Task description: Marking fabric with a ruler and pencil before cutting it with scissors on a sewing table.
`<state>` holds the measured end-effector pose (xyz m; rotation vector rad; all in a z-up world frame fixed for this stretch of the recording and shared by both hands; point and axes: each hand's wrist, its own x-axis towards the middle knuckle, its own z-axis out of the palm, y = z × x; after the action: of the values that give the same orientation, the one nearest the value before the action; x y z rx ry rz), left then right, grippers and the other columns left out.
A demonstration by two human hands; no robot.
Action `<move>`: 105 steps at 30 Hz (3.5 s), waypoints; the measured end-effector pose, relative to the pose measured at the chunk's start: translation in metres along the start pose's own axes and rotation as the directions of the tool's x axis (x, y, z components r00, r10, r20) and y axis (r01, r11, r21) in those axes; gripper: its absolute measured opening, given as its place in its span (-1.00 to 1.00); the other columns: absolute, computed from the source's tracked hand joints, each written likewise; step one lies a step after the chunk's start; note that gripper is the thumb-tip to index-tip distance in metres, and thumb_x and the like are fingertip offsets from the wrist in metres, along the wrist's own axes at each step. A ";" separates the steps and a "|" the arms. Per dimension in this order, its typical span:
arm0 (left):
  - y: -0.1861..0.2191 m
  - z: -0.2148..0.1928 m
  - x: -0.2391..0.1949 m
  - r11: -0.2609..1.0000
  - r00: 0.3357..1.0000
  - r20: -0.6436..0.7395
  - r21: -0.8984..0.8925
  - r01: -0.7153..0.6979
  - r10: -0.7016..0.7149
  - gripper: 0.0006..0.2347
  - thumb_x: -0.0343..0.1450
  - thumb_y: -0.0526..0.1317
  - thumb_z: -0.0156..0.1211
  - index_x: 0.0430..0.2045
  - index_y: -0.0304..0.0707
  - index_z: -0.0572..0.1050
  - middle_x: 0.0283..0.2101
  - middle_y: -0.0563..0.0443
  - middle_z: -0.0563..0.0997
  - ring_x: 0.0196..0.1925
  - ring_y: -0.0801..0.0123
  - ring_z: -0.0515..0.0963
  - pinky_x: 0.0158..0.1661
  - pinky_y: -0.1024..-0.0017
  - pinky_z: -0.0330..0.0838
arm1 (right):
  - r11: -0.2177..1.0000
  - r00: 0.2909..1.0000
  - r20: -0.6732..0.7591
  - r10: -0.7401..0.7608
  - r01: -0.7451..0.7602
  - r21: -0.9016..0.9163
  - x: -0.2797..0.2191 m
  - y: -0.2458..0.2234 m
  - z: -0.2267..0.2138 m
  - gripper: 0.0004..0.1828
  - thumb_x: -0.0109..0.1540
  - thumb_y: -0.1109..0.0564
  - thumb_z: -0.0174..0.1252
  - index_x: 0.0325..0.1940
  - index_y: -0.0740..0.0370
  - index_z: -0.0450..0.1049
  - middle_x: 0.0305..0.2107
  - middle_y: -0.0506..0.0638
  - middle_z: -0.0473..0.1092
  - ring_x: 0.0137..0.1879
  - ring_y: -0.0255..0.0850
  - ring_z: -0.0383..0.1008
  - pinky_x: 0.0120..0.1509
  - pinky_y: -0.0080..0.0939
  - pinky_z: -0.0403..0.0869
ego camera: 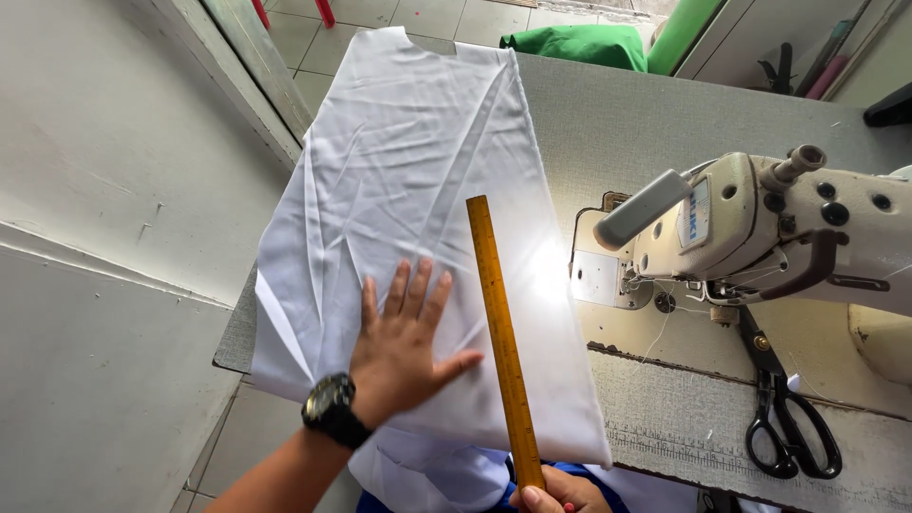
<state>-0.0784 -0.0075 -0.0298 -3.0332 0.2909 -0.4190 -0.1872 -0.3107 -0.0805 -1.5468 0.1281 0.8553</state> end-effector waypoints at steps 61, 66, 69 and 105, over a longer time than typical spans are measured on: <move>-0.006 -0.019 0.057 0.914 0.980 -0.003 -0.361 -0.185 0.197 -0.20 0.32 0.42 0.14 0.28 -0.23 0.34 0.41 -0.11 0.35 0.48 -0.06 0.22 0.31 -0.36 -0.06 | 0.613 0.662 -0.109 -0.741 0.602 -0.511 -0.002 -0.177 -0.015 -0.64 0.40 0.18 -0.04 0.28 0.27 0.37 -0.02 0.13 0.51 0.04 -0.17 0.61 -0.07 -0.36 0.55; -0.005 -0.020 0.056 0.913 0.981 -0.022 -0.362 -0.187 0.192 -0.20 0.31 0.42 0.16 0.27 -0.23 0.34 0.41 -0.09 0.36 0.47 -0.08 0.24 0.31 -0.36 -0.06 | 0.564 0.627 -0.107 -0.772 0.597 -0.570 0.034 -0.208 -0.011 -0.67 0.36 0.24 0.05 0.21 0.39 0.42 0.03 0.19 0.48 0.09 -0.09 0.57 0.25 -0.15 0.52; -0.004 -0.020 0.056 0.918 0.982 -0.037 -0.351 -0.186 0.184 -0.19 0.31 0.43 0.15 0.27 -0.23 0.35 0.40 -0.09 0.37 0.47 -0.07 0.26 0.30 -0.35 -0.03 | 0.503 0.600 -0.055 -0.798 0.612 -0.610 0.055 -0.219 -0.007 -0.68 0.35 0.25 0.06 0.18 0.43 0.44 0.01 0.21 0.50 0.11 -0.04 0.53 0.23 -0.12 0.49; -0.005 -0.014 0.059 0.902 0.982 0.049 -0.406 -0.147 0.182 -0.16 0.30 0.44 0.16 0.31 -0.20 0.28 0.41 -0.18 0.27 0.49 -0.06 0.13 0.32 -0.30 -0.30 | 0.462 0.630 -0.047 -0.775 0.515 -0.722 0.137 -0.231 -0.004 -0.69 0.31 0.18 0.12 0.12 0.24 0.55 -0.15 0.17 0.55 0.01 0.15 0.59 0.07 0.07 0.56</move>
<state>-0.0254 -0.0147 -0.0009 -3.3693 0.7050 -0.2375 0.0388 -0.2148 0.0276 -2.1838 -0.5613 -0.1016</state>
